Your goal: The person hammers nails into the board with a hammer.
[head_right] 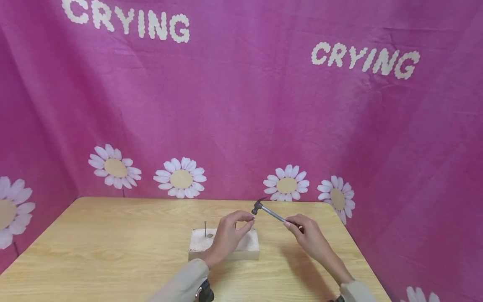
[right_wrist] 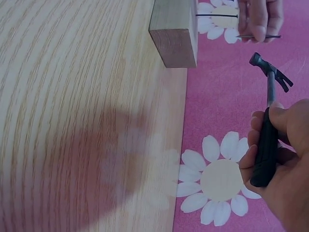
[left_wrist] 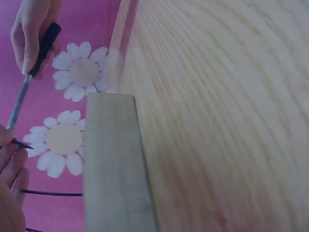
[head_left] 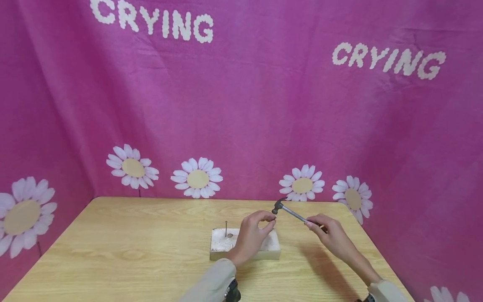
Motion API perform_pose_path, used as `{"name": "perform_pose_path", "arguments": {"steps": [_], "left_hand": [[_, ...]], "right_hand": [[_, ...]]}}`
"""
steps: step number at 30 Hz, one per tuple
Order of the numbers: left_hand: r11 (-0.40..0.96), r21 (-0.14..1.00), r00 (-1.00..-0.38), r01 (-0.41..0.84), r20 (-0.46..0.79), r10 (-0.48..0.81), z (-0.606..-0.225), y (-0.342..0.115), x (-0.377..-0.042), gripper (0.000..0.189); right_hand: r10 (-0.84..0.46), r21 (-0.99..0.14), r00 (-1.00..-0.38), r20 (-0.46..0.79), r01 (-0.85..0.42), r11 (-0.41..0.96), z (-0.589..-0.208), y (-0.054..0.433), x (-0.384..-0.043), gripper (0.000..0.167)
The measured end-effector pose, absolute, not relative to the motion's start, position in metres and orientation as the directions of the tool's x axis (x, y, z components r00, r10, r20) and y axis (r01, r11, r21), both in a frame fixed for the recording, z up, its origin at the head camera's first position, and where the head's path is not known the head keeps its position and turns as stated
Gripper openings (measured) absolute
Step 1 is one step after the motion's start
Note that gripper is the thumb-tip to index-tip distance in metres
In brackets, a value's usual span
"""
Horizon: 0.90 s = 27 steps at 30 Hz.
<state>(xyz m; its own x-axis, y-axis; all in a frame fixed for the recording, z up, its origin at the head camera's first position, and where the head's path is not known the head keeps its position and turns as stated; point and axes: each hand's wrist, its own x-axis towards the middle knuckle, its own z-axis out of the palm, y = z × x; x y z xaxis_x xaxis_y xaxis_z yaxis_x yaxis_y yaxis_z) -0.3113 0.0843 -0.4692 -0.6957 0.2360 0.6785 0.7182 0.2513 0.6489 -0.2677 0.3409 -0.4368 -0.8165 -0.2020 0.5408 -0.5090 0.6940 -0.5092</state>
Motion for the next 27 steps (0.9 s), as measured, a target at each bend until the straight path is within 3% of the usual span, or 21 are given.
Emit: {"name": "perform_pose_path", "arguments": {"steps": [6,13,27], "left_hand": [[0.171,0.762,-0.779,0.624,0.590,0.215,-0.480,0.084,-0.313,0.009],[0.165,0.839,-0.848,0.518,0.478,0.229,-0.492,0.082,-0.312,0.009],[0.142,0.854,-0.857,0.500,0.466,0.221,-0.495,0.085,-0.313,0.010]], "right_hand": [[-0.215,-0.512,-0.811,0.544,-0.524,0.681,-0.435,0.341,-0.267,0.010],[-0.221,-0.504,-0.807,0.548,-0.530,0.682,-0.432,0.342,-0.266,0.010],[-0.295,-0.431,-0.777,0.557,-0.574,0.697,-0.415,0.340,-0.263,0.010]]}}
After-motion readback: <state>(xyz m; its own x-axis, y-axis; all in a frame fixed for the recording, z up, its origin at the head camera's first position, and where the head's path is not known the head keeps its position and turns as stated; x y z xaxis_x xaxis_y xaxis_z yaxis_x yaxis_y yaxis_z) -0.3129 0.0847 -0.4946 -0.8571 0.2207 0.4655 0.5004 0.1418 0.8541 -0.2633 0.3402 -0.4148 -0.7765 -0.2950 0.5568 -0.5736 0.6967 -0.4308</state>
